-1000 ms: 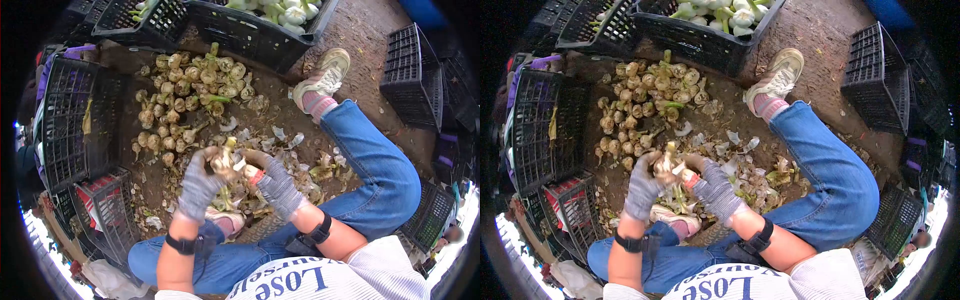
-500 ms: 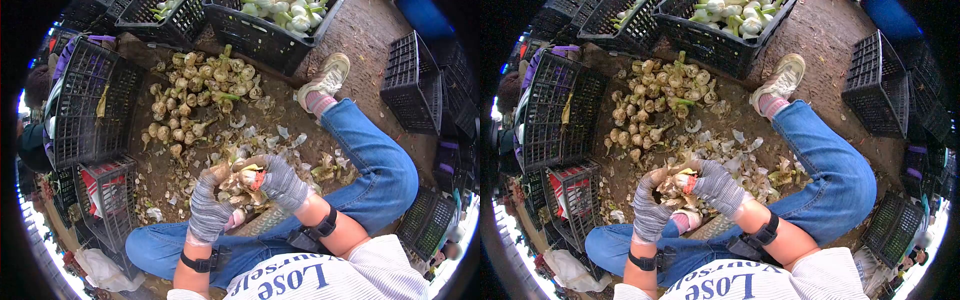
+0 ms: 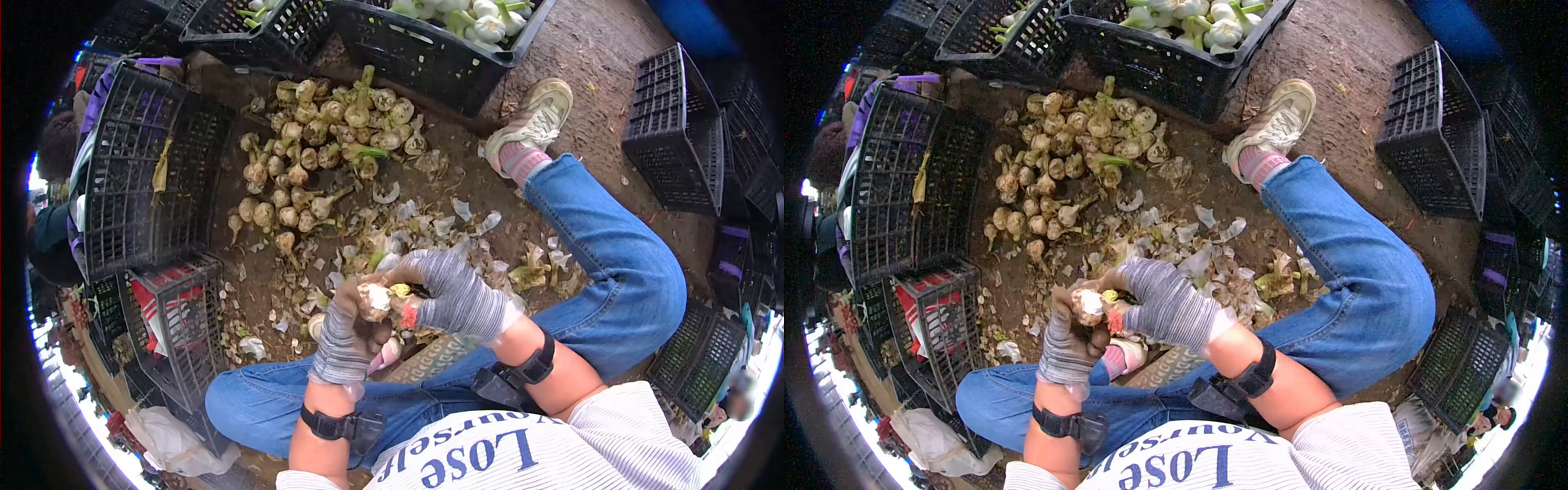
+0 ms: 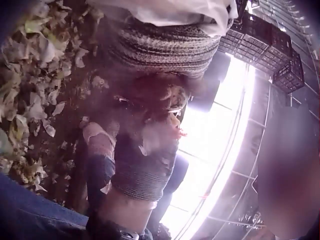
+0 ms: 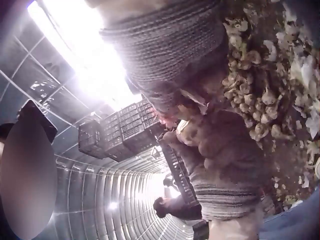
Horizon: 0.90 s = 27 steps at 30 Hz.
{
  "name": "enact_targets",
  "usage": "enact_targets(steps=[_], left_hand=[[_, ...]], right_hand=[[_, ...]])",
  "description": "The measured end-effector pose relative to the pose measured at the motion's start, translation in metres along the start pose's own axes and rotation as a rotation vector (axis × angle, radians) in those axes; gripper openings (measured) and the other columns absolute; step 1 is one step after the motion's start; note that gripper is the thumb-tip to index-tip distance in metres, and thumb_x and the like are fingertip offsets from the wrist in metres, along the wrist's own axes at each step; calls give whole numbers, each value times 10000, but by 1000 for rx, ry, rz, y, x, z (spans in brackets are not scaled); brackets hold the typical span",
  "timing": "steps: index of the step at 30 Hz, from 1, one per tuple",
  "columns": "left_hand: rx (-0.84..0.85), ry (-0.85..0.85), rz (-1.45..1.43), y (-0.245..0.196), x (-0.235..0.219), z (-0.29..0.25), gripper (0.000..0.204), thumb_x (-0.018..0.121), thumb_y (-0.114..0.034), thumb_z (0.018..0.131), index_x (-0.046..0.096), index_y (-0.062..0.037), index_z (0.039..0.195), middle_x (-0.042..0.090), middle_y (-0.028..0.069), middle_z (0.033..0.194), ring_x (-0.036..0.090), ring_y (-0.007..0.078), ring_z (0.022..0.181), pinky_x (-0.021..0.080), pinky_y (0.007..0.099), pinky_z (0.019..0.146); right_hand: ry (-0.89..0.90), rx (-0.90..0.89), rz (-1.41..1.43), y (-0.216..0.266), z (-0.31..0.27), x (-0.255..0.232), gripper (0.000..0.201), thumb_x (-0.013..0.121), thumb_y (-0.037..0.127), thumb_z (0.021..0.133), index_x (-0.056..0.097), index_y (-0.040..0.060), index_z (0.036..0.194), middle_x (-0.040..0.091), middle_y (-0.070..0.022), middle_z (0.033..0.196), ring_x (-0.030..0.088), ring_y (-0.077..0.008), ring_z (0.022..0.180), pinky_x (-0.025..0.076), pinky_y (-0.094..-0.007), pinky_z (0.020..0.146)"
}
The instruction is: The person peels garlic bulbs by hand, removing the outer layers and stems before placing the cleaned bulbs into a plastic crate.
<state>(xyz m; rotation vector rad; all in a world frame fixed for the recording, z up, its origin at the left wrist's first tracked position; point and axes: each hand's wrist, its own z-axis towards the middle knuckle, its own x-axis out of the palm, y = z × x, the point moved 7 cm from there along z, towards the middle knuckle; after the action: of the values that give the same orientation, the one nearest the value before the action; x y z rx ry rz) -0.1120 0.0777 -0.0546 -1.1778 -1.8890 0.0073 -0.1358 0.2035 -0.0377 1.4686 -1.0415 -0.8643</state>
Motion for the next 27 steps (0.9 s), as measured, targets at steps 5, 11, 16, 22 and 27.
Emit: enact_targets(steps=[5,11,16,22,27], left_hand=[[224,-138,295,-12,3,3,594,718,-259,697,435,-69,1183,525,50,1032,541,149,918,504,262,658],[534,-99,834,-27,10,-3,643,702,-202,717,389,-42,1256,451,86,1169,474,215,1062,383,322,923],[704,-110,1058,-31,20,-4,654,681,-316,735,389,-10,1234,503,111,1083,528,209,978,448,295,839],[-190,-279,335,5,-40,23,677,445,-612,782,481,-25,1117,586,44,727,534,100,483,367,188,354],[764,-337,1173,-36,8,10,451,524,-417,833,505,-37,1075,575,56,815,573,144,697,488,256,617]], right_hand=[[-113,156,551,-21,-1,5,442,676,211,709,538,10,1079,583,-84,1018,540,-128,921,441,-274,783],[-61,286,529,-26,-2,8,517,709,195,693,507,0,1127,579,-66,1010,530,-112,901,438,-252,791],[7,336,401,-30,-5,11,448,657,224,746,522,-10,1104,600,-67,958,559,-141,862,445,-274,776],[12,-40,-240,-15,-8,6,420,548,255,808,484,-23,1116,532,-182,1048,511,-324,993,391,-360,865],[-135,-59,-211,-3,-7,-1,406,522,221,817,457,-51,1112,511,-194,1021,505,-298,959,387,-319,833]])
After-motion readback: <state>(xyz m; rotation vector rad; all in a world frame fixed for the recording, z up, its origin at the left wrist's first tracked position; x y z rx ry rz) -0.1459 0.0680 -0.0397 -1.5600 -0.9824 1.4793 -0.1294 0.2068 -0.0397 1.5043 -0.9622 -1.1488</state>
